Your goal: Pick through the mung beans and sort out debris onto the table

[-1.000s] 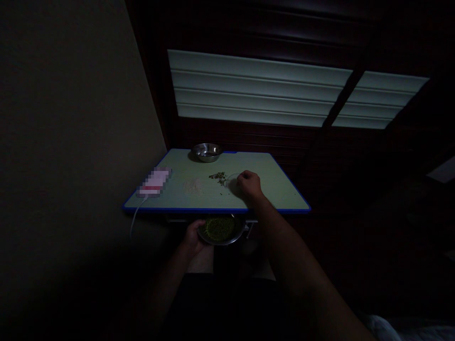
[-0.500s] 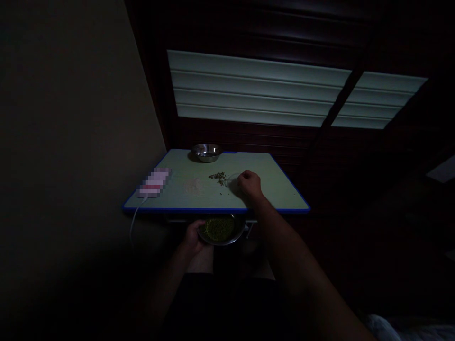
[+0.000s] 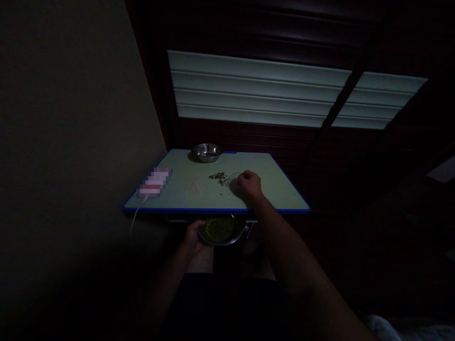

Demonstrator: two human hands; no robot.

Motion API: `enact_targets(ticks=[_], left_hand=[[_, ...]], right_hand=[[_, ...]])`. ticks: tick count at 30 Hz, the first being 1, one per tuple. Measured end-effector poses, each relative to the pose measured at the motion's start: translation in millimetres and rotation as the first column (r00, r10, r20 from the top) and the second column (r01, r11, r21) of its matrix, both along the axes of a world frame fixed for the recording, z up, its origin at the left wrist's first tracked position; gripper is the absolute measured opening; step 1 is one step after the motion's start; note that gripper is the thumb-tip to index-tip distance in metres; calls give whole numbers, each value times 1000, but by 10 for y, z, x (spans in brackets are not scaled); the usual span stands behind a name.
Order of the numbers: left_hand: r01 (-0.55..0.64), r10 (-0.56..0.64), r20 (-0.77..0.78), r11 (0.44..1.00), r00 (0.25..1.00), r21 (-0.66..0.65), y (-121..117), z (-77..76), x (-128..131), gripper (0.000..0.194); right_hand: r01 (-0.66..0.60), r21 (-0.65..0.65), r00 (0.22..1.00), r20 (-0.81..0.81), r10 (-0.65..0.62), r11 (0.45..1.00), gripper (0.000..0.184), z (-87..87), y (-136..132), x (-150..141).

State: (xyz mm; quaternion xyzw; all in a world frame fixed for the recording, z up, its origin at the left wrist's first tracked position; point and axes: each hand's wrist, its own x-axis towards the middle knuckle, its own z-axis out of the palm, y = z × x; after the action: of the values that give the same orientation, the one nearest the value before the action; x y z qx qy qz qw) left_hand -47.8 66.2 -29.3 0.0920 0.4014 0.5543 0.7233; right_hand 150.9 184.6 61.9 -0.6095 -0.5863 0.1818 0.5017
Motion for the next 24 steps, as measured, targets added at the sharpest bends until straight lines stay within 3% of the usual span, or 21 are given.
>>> enact_targets(ticks=[24], left_hand=[[-19, 19, 25, 1000, 1000, -5, 1, -22, -2, 29]], right_hand=[[-172, 2, 979, -108, 171, 985, 16, -50, 45, -12]])
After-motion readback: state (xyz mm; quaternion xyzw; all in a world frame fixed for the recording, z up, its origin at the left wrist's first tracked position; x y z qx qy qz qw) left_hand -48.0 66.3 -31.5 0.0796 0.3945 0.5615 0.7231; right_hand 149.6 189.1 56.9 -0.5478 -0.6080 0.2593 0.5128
